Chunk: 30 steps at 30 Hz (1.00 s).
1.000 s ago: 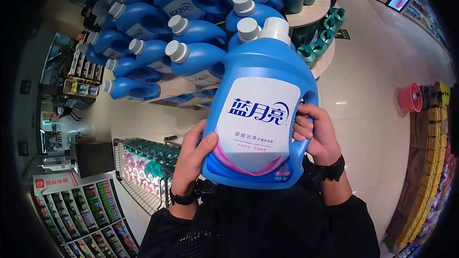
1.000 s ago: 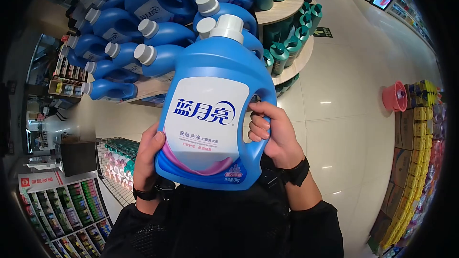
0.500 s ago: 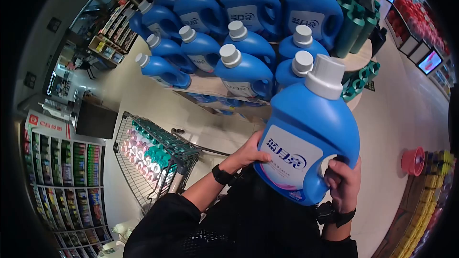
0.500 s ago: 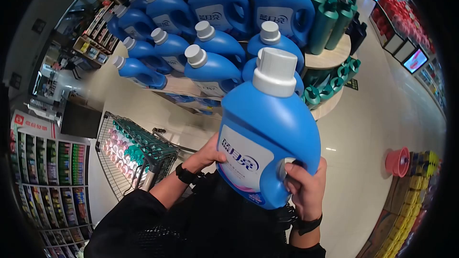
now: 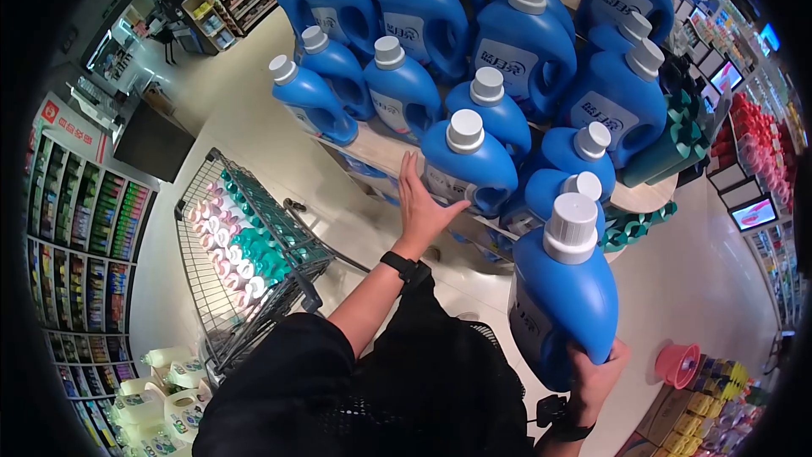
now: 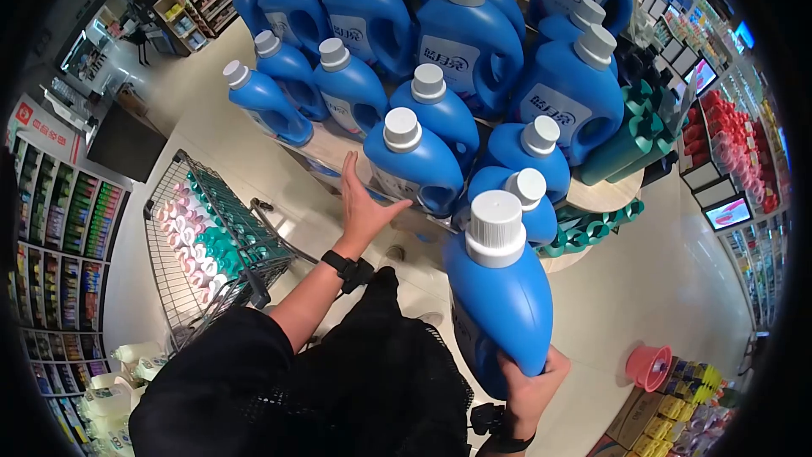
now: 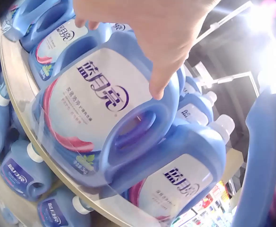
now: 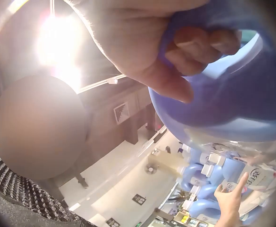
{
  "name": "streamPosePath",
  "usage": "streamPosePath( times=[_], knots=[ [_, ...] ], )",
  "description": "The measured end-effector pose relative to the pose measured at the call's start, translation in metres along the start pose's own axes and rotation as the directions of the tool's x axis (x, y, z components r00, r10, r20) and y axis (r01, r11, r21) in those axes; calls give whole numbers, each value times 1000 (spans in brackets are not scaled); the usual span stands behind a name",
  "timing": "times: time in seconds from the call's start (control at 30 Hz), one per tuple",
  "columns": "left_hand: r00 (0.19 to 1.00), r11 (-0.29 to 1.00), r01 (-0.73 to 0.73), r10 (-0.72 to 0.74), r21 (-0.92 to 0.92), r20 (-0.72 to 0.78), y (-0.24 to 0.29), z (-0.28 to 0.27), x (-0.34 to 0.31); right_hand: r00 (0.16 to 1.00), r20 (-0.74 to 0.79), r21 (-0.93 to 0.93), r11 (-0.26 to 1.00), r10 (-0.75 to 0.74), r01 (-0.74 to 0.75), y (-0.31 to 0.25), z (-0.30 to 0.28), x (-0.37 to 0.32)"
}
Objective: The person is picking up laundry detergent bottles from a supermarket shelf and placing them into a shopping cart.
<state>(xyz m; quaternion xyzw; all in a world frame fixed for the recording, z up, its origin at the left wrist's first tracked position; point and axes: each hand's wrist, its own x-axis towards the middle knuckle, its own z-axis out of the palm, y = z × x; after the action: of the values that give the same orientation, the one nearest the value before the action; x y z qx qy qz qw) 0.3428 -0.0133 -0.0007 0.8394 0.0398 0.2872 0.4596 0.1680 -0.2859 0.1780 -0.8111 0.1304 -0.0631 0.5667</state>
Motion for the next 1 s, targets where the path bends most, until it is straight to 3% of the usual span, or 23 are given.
streamPosePath(
  times=[0.03,0.1,0.23,0.33,0.67,0.87,1.0],
  knots=[
    [1000,1000,9,-9,-9,-8,2,5,4,999,-20,4,1000,30,-29,-1,3,2],
    [998,980,-31,21,198,53,8,16,12,996,-43,-1,997,79,-79,2,6,6],
    [995,997,71,-71,4,-77,-3,65,15,976,-59,-18,977,210,-211,3,11,12],
    [991,994,102,-99,32,-88,-10,74,11,965,-79,-20,968,248,-250,3,15,17],
    [966,970,244,-245,-18,-85,-36,87,4,970,-17,-127,962,242,-242,1,19,24],
    [975,971,219,-214,91,-67,-29,70,12,970,64,-153,963,233,-221,0,29,32],
    [940,930,337,-342,147,10,-15,52,0,966,102,-142,964,239,-224,8,34,36]
  ],
)
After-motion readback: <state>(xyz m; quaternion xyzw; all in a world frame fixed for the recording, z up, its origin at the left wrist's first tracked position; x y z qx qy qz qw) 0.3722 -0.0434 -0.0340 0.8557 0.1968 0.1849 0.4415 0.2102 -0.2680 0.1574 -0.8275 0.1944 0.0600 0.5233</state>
